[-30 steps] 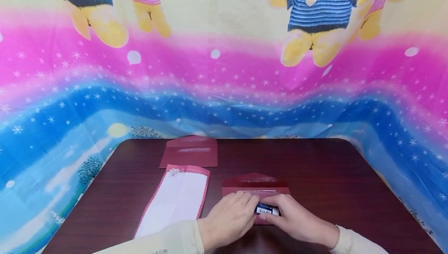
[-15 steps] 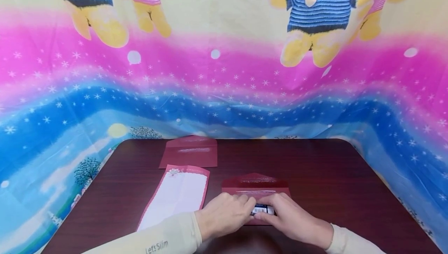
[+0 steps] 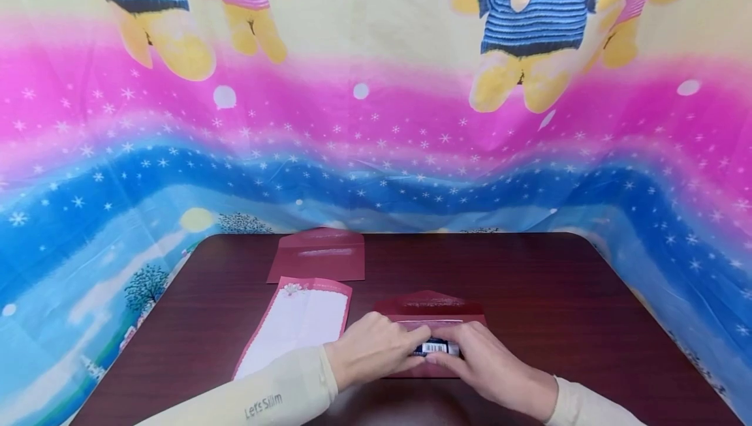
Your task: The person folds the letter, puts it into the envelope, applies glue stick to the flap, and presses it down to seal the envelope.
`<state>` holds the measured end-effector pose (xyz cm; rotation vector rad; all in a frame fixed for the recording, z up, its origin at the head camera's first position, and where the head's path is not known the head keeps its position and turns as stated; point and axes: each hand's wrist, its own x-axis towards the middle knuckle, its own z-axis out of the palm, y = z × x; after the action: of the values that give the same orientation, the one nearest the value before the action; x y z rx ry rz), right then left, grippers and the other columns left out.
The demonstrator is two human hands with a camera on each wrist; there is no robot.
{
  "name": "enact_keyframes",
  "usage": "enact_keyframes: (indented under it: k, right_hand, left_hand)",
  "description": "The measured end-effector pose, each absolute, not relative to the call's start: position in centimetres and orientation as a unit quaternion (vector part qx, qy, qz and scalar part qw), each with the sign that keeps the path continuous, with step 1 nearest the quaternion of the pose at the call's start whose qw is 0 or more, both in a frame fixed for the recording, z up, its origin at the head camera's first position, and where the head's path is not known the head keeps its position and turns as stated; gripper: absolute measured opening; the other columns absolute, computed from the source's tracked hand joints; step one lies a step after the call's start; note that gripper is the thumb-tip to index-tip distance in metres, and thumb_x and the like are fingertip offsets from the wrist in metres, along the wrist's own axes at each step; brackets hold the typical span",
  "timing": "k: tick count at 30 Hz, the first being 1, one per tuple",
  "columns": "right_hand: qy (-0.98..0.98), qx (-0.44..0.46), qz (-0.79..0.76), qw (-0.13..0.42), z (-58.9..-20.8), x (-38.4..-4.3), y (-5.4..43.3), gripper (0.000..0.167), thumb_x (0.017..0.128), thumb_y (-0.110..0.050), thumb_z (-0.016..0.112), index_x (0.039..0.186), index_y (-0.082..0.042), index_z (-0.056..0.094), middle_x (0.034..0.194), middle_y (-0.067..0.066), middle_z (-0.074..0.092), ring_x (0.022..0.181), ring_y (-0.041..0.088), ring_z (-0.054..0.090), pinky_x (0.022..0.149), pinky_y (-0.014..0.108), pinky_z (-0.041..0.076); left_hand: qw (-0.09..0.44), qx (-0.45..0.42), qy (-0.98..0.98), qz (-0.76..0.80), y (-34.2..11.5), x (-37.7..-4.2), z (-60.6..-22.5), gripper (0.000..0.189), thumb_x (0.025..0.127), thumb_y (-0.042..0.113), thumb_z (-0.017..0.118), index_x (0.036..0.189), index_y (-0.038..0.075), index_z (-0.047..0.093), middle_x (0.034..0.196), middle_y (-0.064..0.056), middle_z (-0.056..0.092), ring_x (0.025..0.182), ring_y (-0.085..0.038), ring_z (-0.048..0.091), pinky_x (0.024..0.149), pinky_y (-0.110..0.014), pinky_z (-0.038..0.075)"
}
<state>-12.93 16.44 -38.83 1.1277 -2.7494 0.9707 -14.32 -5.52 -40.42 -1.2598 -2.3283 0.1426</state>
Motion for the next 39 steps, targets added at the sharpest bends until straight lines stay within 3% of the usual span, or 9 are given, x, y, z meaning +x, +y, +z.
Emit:
enact_keyframes:
  k: [3, 8, 10, 14, 20, 23, 28, 33, 39]
  right_hand:
    - [-0.877, 0.357, 0.323, 0.017, -38.9, -13.0, 16.4, 0.019, 0.095, -0.034, 0.069, 0.108, -0.021, 0.074, 0.094, -0.014, 0.073, 0.078, -0.008, 0.059, 0.067, 0.017, 0.052]
    - [-0.869, 0.333, 0.366, -0.008, -38.9, -13.3, 16.9, 0.028, 0.096, -0.031, 0.069, 0.118, -0.014, 0.074, 0.109, -0.004, 0.076, 0.087, -0.004, 0.064, 0.074, 0.02, 0.056]
    - [-0.869, 0.319, 0.379, -0.016, -39.0, -13.4, 17.3, 0.028, 0.096, -0.031, 0.068, 0.117, -0.012, 0.074, 0.106, -0.003, 0.076, 0.083, -0.004, 0.063, 0.071, 0.02, 0.055]
    - [-0.865, 0.306, 0.396, -0.03, -39.0, -13.5, 17.7, 0.029, 0.097, -0.032, 0.068, 0.116, -0.011, 0.074, 0.102, -0.003, 0.075, 0.076, -0.003, 0.06, 0.067, 0.02, 0.053]
    - [-0.872, 0.282, 0.399, -0.028, -38.9, -13.8, 18.0, 0.031, 0.096, -0.034, 0.069, 0.115, -0.01, 0.073, 0.098, -0.002, 0.074, 0.076, -0.001, 0.059, 0.066, 0.021, 0.052]
    - [-0.88, 0.262, 0.395, -0.022, -38.8, -14.2, 18.3, 0.033, 0.096, -0.033, 0.069, 0.115, -0.007, 0.072, 0.096, 0.0, 0.073, 0.075, 0.0, 0.057, 0.064, 0.021, 0.051]
    - [-0.886, 0.25, 0.389, -0.024, -39.2, -15.1, 18.7, 0.033, 0.096, -0.032, 0.069, 0.115, -0.006, 0.072, 0.098, 0.002, 0.073, 0.077, 0.0, 0.058, 0.065, 0.021, 0.051]
    - [-0.887, 0.246, 0.39, -0.035, -39.7, -15.6, 18.9, 0.033, 0.096, -0.034, 0.069, 0.114, -0.006, 0.072, 0.1, 0.004, 0.073, 0.078, 0.001, 0.058, 0.066, 0.021, 0.051]
    - [-0.884, 0.237, 0.398, -0.055, -39.9, -16.0, 18.9, 0.031, 0.095, -0.032, 0.07, 0.113, -0.007, 0.072, 0.1, 0.004, 0.072, 0.077, 0.001, 0.059, 0.065, 0.021, 0.052]
  left_hand:
    - [0.202, -0.453, -0.868, 0.006, -5.9, -14.4, -40.1, 0.031, 0.099, 0.056, 0.056, 0.103, 0.025, 0.056, 0.065, 0.012, 0.062, 0.054, -0.004, 0.059, 0.046, -0.019, 0.035]
    - [0.045, -0.396, -0.9, -0.175, -6.7, -14.4, -39.2, 0.037, 0.099, 0.051, 0.058, 0.128, 0.028, 0.052, 0.1, 0.011, 0.072, 0.08, 0.001, 0.065, 0.071, -0.021, 0.053]
    - [0.004, -0.365, -0.899, -0.241, -7.2, -14.5, -38.9, 0.033, 0.1, 0.044, 0.06, 0.128, 0.027, 0.054, 0.098, 0.01, 0.07, 0.08, 0.001, 0.062, 0.074, -0.023, 0.053]
    - [-0.033, -0.331, -0.889, -0.314, -7.7, -14.6, -38.7, 0.02, 0.099, 0.033, 0.065, 0.117, 0.024, 0.065, 0.085, 0.012, 0.065, 0.071, 0.002, 0.054, 0.069, -0.018, 0.048]
    - [-0.015, -0.283, -0.893, -0.35, -8.6, -15.0, -38.6, 0.014, 0.102, 0.028, 0.061, 0.103, 0.022, 0.073, 0.076, 0.009, 0.064, 0.066, 0.0, 0.052, 0.067, -0.02, 0.048]
    - [0.016, -0.256, -0.914, -0.315, -9.1, -15.5, -38.6, 0.016, 0.102, 0.027, 0.06, 0.102, 0.021, 0.074, 0.083, 0.006, 0.07, 0.073, -0.002, 0.058, 0.07, -0.026, 0.051]
    - [0.018, -0.227, -0.944, -0.241, -9.9, -16.4, -39.5, 0.021, 0.095, 0.029, 0.07, 0.109, 0.014, 0.066, 0.091, 0.004, 0.07, 0.076, -0.006, 0.059, 0.067, -0.03, 0.052]
    - [0.02, -0.226, -0.959, -0.17, -10.5, -17.1, -41.1, 0.025, 0.086, 0.026, 0.081, 0.097, 0.014, 0.062, 0.079, 0.003, 0.061, 0.069, -0.007, 0.054, 0.059, -0.024, 0.048]
    - [0.03, -0.229, -0.964, -0.129, -11.0, -17.8, -41.9, 0.022, 0.08, 0.019, 0.086, 0.088, 0.012, 0.066, 0.074, 0.002, 0.062, 0.065, -0.01, 0.054, 0.057, -0.027, 0.047]
